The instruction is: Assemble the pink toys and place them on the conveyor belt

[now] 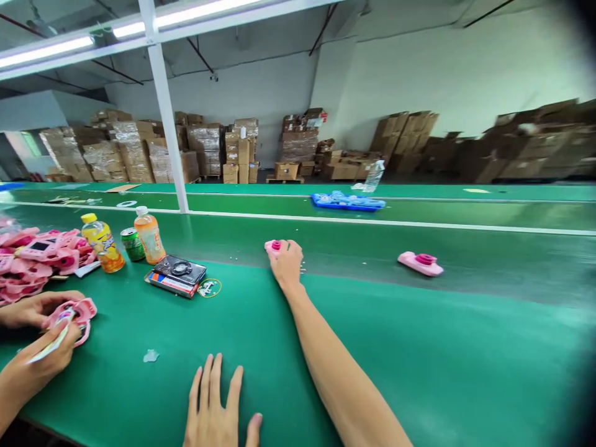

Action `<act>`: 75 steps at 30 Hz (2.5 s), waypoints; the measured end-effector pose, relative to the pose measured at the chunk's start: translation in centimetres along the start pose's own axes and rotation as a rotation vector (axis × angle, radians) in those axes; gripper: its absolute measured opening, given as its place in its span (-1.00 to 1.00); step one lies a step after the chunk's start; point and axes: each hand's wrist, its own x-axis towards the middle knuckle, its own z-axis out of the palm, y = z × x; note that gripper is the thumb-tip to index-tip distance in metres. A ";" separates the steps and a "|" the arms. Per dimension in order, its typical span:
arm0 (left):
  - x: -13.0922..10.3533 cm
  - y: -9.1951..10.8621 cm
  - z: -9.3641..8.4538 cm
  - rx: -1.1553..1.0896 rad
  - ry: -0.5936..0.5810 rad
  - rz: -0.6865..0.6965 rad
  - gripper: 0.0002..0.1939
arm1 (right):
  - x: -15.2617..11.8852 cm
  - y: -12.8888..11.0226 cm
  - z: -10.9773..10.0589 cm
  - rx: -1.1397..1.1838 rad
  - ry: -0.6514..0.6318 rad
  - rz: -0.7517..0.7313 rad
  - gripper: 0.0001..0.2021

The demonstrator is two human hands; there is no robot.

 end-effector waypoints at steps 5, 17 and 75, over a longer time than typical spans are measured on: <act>0.8 0.6 -1.1 -0.024 0.096 -0.026 -0.52 | -3.5 -4.3 0.0 -0.022 -0.290 -0.227 -0.67; 0.9 1.3 -3.2 -0.159 -0.065 -0.112 -0.42 | -8.3 -5.1 -1.6 -0.172 -0.499 -0.281 -0.70; 2.1 1.5 -7.2 -0.464 -0.282 -0.269 -0.45 | -7.2 -3.0 0.8 -0.005 -0.377 -0.470 -0.75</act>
